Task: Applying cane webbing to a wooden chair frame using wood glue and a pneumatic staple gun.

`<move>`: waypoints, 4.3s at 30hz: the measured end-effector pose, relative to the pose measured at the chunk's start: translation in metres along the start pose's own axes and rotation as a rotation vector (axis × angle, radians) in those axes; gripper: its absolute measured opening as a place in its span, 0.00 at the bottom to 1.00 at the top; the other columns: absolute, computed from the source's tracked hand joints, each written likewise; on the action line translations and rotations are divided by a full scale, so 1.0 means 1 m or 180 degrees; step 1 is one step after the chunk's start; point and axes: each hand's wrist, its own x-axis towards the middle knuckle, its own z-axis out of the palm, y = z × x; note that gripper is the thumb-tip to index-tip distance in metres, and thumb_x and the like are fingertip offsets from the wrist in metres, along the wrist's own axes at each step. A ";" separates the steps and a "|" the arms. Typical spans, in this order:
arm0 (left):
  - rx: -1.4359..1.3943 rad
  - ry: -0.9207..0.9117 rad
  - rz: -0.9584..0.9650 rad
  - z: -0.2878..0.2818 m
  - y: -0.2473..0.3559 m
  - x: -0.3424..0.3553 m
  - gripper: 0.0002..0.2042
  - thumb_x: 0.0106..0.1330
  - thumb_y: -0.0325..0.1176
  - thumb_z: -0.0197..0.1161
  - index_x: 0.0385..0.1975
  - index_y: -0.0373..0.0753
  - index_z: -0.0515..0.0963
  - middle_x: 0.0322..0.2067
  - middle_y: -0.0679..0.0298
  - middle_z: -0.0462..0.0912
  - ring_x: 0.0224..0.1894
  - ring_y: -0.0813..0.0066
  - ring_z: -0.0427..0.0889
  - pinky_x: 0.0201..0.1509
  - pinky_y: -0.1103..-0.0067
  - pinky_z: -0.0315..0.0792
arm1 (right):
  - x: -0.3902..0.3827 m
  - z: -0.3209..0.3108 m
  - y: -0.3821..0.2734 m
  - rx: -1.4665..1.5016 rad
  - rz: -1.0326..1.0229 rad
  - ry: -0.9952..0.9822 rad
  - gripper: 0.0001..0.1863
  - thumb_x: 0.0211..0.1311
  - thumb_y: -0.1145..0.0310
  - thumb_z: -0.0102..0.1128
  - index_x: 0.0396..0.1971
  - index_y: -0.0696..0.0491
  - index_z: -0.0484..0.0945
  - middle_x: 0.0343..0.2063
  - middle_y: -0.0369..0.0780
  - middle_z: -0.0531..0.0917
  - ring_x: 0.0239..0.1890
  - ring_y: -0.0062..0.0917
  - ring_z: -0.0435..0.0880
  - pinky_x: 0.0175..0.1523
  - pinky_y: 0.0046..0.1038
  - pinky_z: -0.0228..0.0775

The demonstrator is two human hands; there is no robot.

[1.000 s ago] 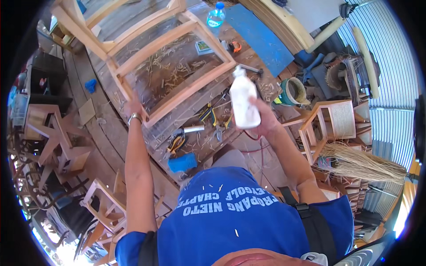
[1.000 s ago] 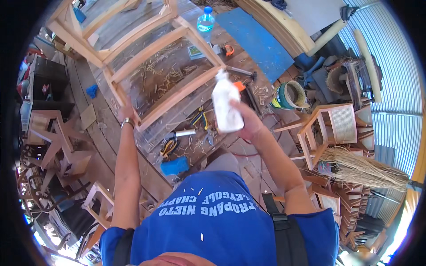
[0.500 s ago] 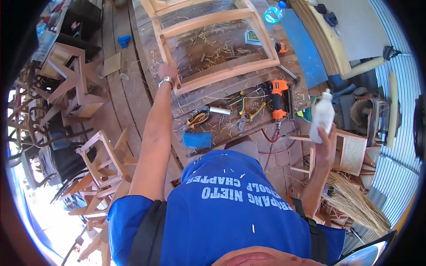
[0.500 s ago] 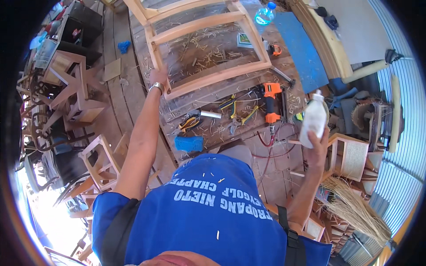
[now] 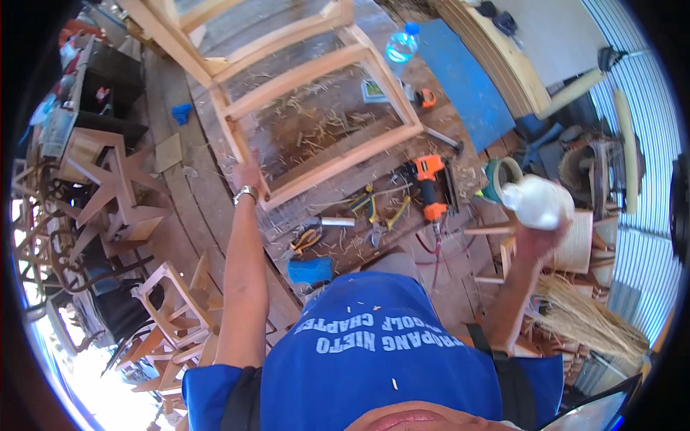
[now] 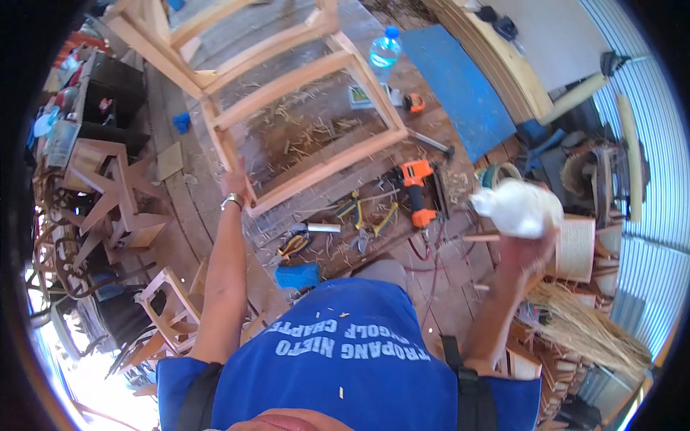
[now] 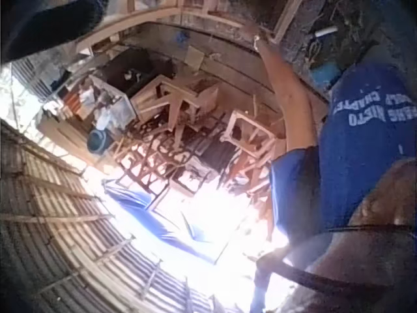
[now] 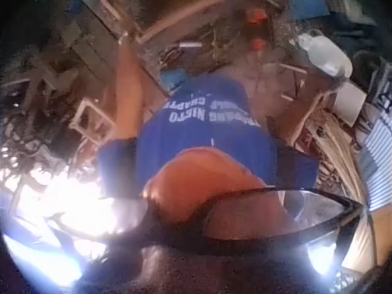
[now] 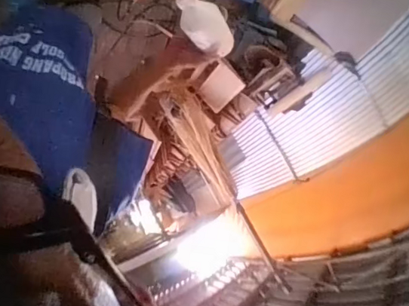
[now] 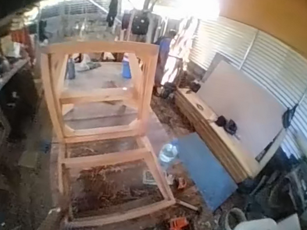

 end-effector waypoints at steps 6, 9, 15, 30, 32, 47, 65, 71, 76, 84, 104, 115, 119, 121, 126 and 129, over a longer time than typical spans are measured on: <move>-0.0242 0.0432 -0.0404 0.000 0.018 -0.014 0.41 0.59 0.69 0.56 0.54 0.31 0.71 0.26 0.54 0.82 0.17 0.65 0.83 0.19 0.72 0.77 | 0.082 0.034 0.084 -0.0202 0.0932 -0.0275 0.29 0.70 0.50 0.52 0.59 0.60 0.68 0.54 0.44 0.78 0.58 0.36 0.77 0.64 0.43 0.68; -0.0405 0.0536 -0.0184 0.002 0.023 -0.019 0.42 0.62 0.71 0.49 0.55 0.31 0.71 0.26 0.52 0.82 0.18 0.65 0.84 0.21 0.71 0.78 | 0.112 0.062 0.101 0.0441 0.1010 -0.0985 0.36 0.63 0.42 0.57 0.61 0.54 0.67 0.55 0.46 0.77 0.58 0.44 0.76 0.64 0.52 0.66; -0.0286 0.0410 -0.0359 0.001 0.013 -0.005 0.41 0.64 0.71 0.43 0.49 0.30 0.74 0.26 0.52 0.82 0.18 0.63 0.84 0.24 0.70 0.79 | 0.125 0.091 0.150 -0.0292 0.1163 -0.0774 0.29 0.60 0.65 0.67 0.59 0.54 0.68 0.54 0.47 0.78 0.59 0.42 0.76 0.63 0.50 0.69; 0.0374 0.0824 -0.0171 0.003 -0.005 0.001 0.45 0.66 0.71 0.26 0.57 0.35 0.74 0.47 0.37 0.79 0.54 0.38 0.76 0.59 0.56 0.66 | 0.241 0.154 0.271 -0.4101 -0.0075 -0.1568 0.42 0.40 0.63 0.82 0.54 0.64 0.68 0.44 0.46 0.80 0.50 0.31 0.80 0.51 0.30 0.78; 0.0487 0.0792 -0.0214 0.004 0.000 0.001 0.45 0.65 0.71 0.26 0.57 0.36 0.74 0.47 0.37 0.79 0.54 0.38 0.76 0.59 0.56 0.67 | 0.279 0.150 0.305 -0.4072 -0.0243 -0.1166 0.41 0.39 0.63 0.82 0.50 0.66 0.67 0.45 0.48 0.80 0.48 0.30 0.82 0.49 0.31 0.79; 0.0266 0.0852 -0.0202 0.001 0.000 -0.003 0.42 0.66 0.70 0.31 0.50 0.36 0.79 0.44 0.36 0.80 0.51 0.37 0.77 0.57 0.55 0.68 | 0.282 0.184 0.348 -0.4720 -0.0605 -0.0523 0.43 0.38 0.54 0.81 0.49 0.66 0.68 0.46 0.53 0.80 0.50 0.39 0.81 0.56 0.32 0.73; 0.0223 0.0757 -0.0188 0.002 0.000 -0.001 0.44 0.65 0.71 0.30 0.50 0.34 0.78 0.45 0.36 0.80 0.52 0.36 0.76 0.58 0.54 0.67 | 0.300 0.177 0.357 -0.4945 -0.0802 -0.0680 0.46 0.41 0.55 0.80 0.52 0.68 0.63 0.50 0.58 0.77 0.55 0.44 0.78 0.60 0.33 0.70; 0.0157 0.0699 -0.0238 0.000 0.003 -0.005 0.44 0.65 0.71 0.30 0.50 0.34 0.78 0.45 0.37 0.80 0.52 0.36 0.76 0.57 0.54 0.67 | 0.293 0.184 0.352 -0.4916 -0.0482 -0.0511 0.46 0.42 0.56 0.80 0.53 0.68 0.62 0.51 0.58 0.76 0.56 0.44 0.78 0.62 0.32 0.69; 0.0177 0.0718 -0.0174 0.000 0.001 -0.003 0.44 0.66 0.71 0.30 0.50 0.34 0.78 0.45 0.37 0.80 0.52 0.36 0.76 0.57 0.54 0.68 | 0.293 0.183 0.352 -0.4922 -0.0535 -0.0635 0.46 0.42 0.56 0.79 0.54 0.68 0.62 0.51 0.58 0.76 0.56 0.44 0.77 0.61 0.32 0.70; 0.0128 0.0739 -0.0260 -0.001 0.004 -0.006 0.43 0.65 0.71 0.30 0.52 0.37 0.79 0.45 0.38 0.80 0.53 0.39 0.76 0.59 0.57 0.67 | 0.290 0.184 0.357 -0.4823 -0.0462 -0.0789 0.45 0.42 0.56 0.79 0.53 0.67 0.63 0.49 0.57 0.77 0.55 0.43 0.79 0.61 0.32 0.70; 0.0063 0.0759 -0.0264 0.000 0.005 -0.007 0.45 0.64 0.73 0.29 0.50 0.35 0.79 0.45 0.35 0.79 0.52 0.36 0.76 0.58 0.56 0.67 | 0.274 0.204 0.379 -0.4773 -0.1066 -0.1406 0.37 0.35 0.56 0.81 0.44 0.61 0.74 0.38 0.50 0.83 0.42 0.39 0.84 0.48 0.36 0.76; -0.0011 0.0718 -0.0319 0.000 0.004 -0.006 0.43 0.64 0.72 0.32 0.50 0.37 0.80 0.46 0.38 0.80 0.53 0.38 0.76 0.59 0.58 0.67 | 0.226 0.240 0.370 -0.3907 -0.0798 -0.2143 0.29 0.40 0.67 0.78 0.46 0.51 0.76 0.36 0.39 0.84 0.42 0.29 0.84 0.49 0.32 0.75; 0.0064 0.0593 -0.0393 -0.001 0.005 -0.003 0.41 0.65 0.70 0.33 0.55 0.38 0.77 0.49 0.41 0.80 0.55 0.40 0.76 0.59 0.56 0.69 | 0.209 0.252 0.362 -0.3978 -0.0832 -0.2164 0.29 0.41 0.67 0.78 0.47 0.50 0.75 0.38 0.39 0.84 0.43 0.29 0.83 0.50 0.32 0.75; 0.0071 0.0583 -0.0381 -0.001 0.003 -0.003 0.41 0.65 0.70 0.34 0.54 0.38 0.77 0.48 0.41 0.80 0.55 0.41 0.76 0.59 0.57 0.69 | 0.201 0.259 0.360 -0.4227 -0.0856 -0.2029 0.30 0.41 0.65 0.78 0.47 0.50 0.75 0.39 0.40 0.84 0.44 0.30 0.83 0.50 0.32 0.75; 0.0027 0.0756 -0.0315 0.004 0.001 -0.002 0.42 0.65 0.71 0.32 0.49 0.37 0.80 0.44 0.38 0.80 0.52 0.37 0.76 0.59 0.57 0.67 | 0.183 0.273 0.351 -0.4596 -0.0855 -0.1982 0.31 0.41 0.58 0.78 0.47 0.51 0.75 0.41 0.43 0.83 0.45 0.35 0.83 0.50 0.34 0.75; 0.0062 0.0673 -0.0369 -0.002 0.000 -0.003 0.41 0.65 0.71 0.33 0.52 0.38 0.78 0.46 0.39 0.80 0.53 0.39 0.77 0.58 0.57 0.68 | 0.164 0.288 0.351 -0.5442 -0.1307 -0.1638 0.33 0.41 0.55 0.77 0.48 0.51 0.75 0.42 0.44 0.83 0.45 0.37 0.84 0.49 0.34 0.75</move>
